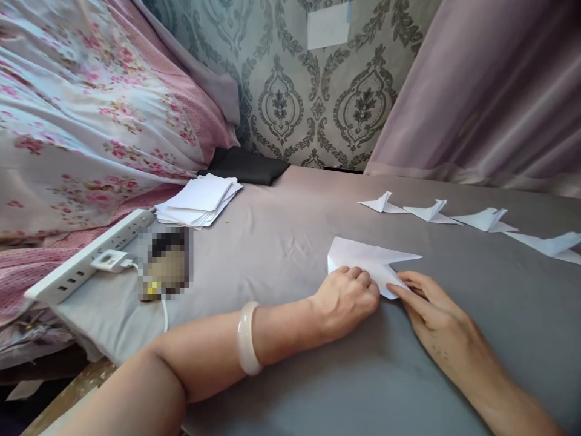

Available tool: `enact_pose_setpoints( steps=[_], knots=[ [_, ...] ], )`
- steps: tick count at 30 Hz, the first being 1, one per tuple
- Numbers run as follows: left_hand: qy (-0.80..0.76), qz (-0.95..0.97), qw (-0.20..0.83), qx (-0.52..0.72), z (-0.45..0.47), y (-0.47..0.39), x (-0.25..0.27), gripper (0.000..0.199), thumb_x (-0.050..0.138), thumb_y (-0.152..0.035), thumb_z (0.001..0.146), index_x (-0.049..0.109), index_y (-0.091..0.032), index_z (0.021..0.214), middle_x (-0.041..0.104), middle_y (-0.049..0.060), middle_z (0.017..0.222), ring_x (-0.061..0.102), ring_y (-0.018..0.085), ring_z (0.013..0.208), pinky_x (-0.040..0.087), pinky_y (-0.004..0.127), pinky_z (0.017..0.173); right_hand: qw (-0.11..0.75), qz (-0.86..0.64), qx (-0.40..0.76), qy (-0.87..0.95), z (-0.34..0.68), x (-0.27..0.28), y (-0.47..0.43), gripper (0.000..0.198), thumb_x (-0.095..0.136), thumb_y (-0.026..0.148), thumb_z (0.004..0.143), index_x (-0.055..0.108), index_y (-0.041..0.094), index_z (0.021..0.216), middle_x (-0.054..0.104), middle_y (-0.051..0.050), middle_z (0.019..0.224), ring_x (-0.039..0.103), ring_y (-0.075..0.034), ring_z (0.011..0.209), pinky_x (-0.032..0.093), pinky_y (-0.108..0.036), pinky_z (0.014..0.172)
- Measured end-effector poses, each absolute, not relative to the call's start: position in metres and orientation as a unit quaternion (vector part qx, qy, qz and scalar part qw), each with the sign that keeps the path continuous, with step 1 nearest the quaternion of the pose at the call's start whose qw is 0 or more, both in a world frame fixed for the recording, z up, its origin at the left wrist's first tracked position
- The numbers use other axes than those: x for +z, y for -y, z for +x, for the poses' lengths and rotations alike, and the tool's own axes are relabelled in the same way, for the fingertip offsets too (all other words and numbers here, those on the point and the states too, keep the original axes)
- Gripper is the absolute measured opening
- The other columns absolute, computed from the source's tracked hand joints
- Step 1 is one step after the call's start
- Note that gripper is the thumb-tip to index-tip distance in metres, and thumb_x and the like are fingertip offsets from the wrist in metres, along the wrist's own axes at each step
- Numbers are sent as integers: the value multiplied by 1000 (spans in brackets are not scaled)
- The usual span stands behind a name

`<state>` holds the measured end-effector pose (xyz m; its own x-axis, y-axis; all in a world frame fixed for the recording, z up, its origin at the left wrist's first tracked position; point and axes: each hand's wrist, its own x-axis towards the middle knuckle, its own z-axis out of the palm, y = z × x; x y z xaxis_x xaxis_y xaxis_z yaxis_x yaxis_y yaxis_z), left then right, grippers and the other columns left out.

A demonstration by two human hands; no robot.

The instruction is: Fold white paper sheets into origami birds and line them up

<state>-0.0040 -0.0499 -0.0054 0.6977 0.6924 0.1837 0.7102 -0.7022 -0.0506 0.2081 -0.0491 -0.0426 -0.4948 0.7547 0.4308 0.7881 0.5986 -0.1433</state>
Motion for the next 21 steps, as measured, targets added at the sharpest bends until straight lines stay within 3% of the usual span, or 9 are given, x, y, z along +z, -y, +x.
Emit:
enact_pose_setpoints(
  steps=[6, 11, 16, 21],
  knots=[
    [397, -907, 143, -17, 7, 73, 5, 24, 47, -5, 86, 62, 0, 104, 67, 21, 93, 66, 27, 84, 52, 34, 66, 187, -532, -12, 826, 195, -17, 68, 33, 40, 18, 94, 67, 23, 113, 60, -9, 125, 64, -23, 105, 56, -36, 81],
    [385, -918, 92, -7, 7, 69, 7, 20, 48, -2, 83, 64, -9, 93, 66, 12, 86, 64, 25, 77, 51, 33, 60, 170, -563, 20, 808, 201, -8, 80, 31, 42, 21, 95, 66, 23, 114, 59, -9, 123, 63, -23, 104, 55, -37, 83],
    [390, -919, 46, -37, 5, 55, 10, 18, 48, -4, 85, 62, -15, 87, 66, 7, 82, 63, 22, 75, 50, 31, 63, 162, -555, 33, 815, 204, -7, 84, 38, 39, 9, 91, 64, 22, 116, 60, -8, 116, 61, -22, 101, 53, -37, 83],
    [412, -909, 21, -61, 4, 43, 15, 31, 42, -23, 96, 61, -17, 73, 62, 4, 68, 60, 18, 64, 38, 26, 50, 191, -567, 52, 799, 202, -6, 82, 33, 40, 13, 92, 66, 23, 110, 63, -7, 106, 60, -20, 95, 52, -32, 73]
  ],
)
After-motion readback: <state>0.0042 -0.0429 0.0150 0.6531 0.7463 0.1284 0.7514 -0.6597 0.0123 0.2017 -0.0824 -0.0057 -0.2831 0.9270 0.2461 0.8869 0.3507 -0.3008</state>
